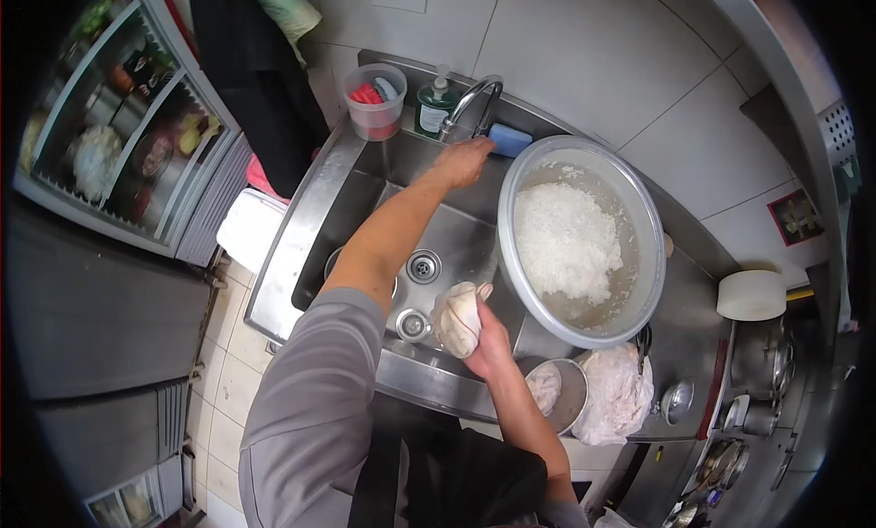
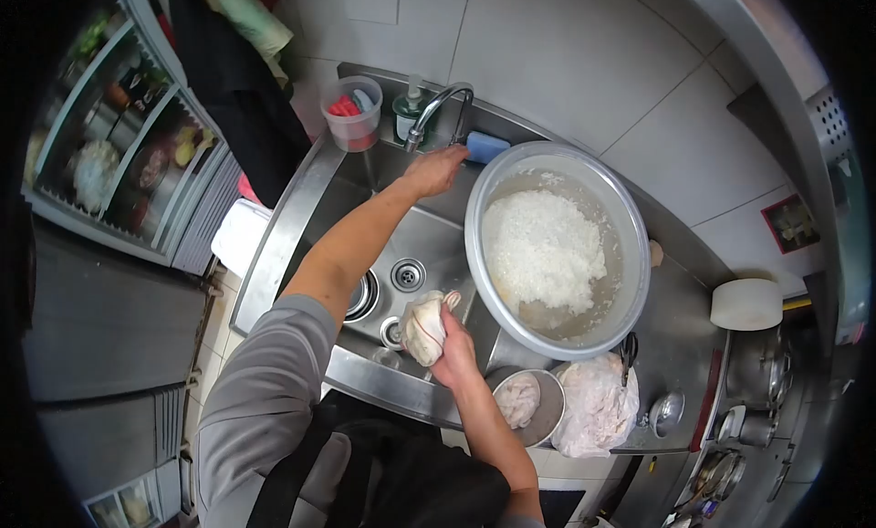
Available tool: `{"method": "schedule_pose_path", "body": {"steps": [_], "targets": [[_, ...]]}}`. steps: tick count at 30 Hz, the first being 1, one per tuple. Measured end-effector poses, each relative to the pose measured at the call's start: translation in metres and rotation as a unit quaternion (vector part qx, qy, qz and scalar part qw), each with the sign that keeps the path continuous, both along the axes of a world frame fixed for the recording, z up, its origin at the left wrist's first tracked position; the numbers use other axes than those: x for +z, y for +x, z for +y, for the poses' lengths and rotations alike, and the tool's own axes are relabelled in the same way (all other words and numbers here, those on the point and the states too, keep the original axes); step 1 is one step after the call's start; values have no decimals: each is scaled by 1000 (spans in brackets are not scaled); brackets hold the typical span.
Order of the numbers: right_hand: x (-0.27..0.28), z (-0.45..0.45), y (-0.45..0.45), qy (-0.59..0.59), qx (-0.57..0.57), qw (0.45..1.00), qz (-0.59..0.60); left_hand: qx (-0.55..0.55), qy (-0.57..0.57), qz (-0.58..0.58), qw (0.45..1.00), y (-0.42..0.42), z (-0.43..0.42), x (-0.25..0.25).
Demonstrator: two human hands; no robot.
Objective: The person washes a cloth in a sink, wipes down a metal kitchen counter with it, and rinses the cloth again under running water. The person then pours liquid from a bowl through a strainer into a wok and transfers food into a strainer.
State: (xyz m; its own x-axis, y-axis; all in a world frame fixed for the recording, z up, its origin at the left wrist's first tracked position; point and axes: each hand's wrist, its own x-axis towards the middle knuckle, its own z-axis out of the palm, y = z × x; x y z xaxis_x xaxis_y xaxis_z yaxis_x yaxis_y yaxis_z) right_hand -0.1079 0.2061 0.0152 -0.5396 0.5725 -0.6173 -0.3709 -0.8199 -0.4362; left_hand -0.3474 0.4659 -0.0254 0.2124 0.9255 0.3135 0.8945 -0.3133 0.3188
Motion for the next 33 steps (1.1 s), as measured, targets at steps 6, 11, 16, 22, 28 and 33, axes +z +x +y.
{"method": "schedule_pose_path", "body": {"steps": [6, 11, 16, 22, 28, 33], "targets": [[-29, 64, -57, -29, -25, 998, -52, 84, -68, 68, 992, -31, 22, -62], [-66, 134, -109, 18, -40, 999, -7, 49, -185, -282, 940, -51, -3, -76], [-91, 167, -170, 98, -20, 995, -10, 81, -327, -615, 713, -69, -105, -63], [-59, 169, -203, 279, 21, 853, -441, 123, -142, -319, 929, -101, -89, -79], [-84, 167, -198, 548, 31, 635, -543, 24, -163, -187, 968, -118, -62, -17], [-49, 171, -196, 437, 75, 717, -537, -71, -201, -253, 944, -122, -59, -4]]}}
